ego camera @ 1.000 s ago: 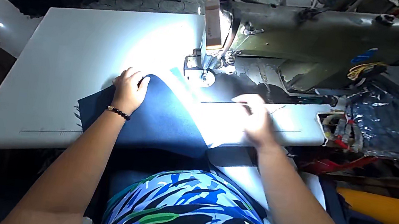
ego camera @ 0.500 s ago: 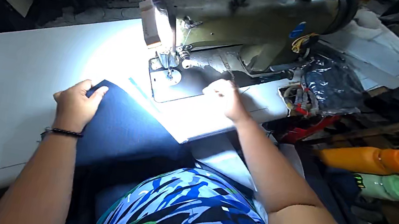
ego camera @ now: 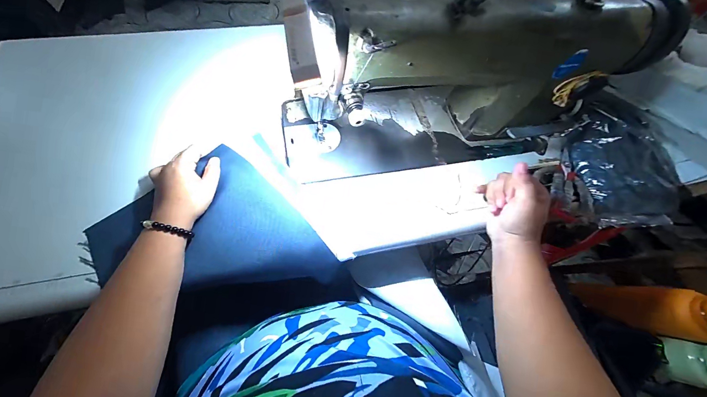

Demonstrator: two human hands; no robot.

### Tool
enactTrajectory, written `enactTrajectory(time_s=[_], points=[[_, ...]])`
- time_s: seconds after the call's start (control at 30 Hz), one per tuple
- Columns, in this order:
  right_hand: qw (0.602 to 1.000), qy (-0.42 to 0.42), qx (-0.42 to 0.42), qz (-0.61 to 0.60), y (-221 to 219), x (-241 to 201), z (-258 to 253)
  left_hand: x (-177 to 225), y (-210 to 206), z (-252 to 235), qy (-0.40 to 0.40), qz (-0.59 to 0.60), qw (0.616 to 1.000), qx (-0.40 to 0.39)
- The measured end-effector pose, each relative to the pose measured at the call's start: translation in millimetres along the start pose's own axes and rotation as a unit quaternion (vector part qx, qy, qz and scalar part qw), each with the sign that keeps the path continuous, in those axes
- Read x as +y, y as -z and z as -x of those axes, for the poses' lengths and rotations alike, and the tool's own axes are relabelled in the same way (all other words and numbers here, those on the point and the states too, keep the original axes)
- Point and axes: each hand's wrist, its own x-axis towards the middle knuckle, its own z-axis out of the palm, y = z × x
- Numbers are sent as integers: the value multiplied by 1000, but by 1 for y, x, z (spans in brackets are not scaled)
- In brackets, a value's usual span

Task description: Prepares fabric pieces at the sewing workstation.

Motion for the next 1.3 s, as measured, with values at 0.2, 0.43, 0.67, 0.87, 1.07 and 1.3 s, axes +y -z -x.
enactTrajectory(time_s=[0.2, 0.43, 0.67, 0.87, 1.07, 1.3], points=[[965, 85, -119, 218, -45, 8, 4, -3, -1, 0, -29, 19, 999, 18], [910, 43, -348, 219, -98, -6, 28, -4, -2, 1, -42, 17, 999, 27], [929, -13, -345, 130, -83, -33, 54, -8, 1, -1, -34, 63, 997, 18], [834, 121, -94, 530, 10, -3, -37, -6, 3, 1, -17, 56, 998, -7], [752, 20, -86, 653, 6, 11, -29, -7, 1, 3, -28, 57, 998, 1], [874, 201, -257, 359, -88, 2, 89, -4, 9, 5, -16, 74, 997, -7]])
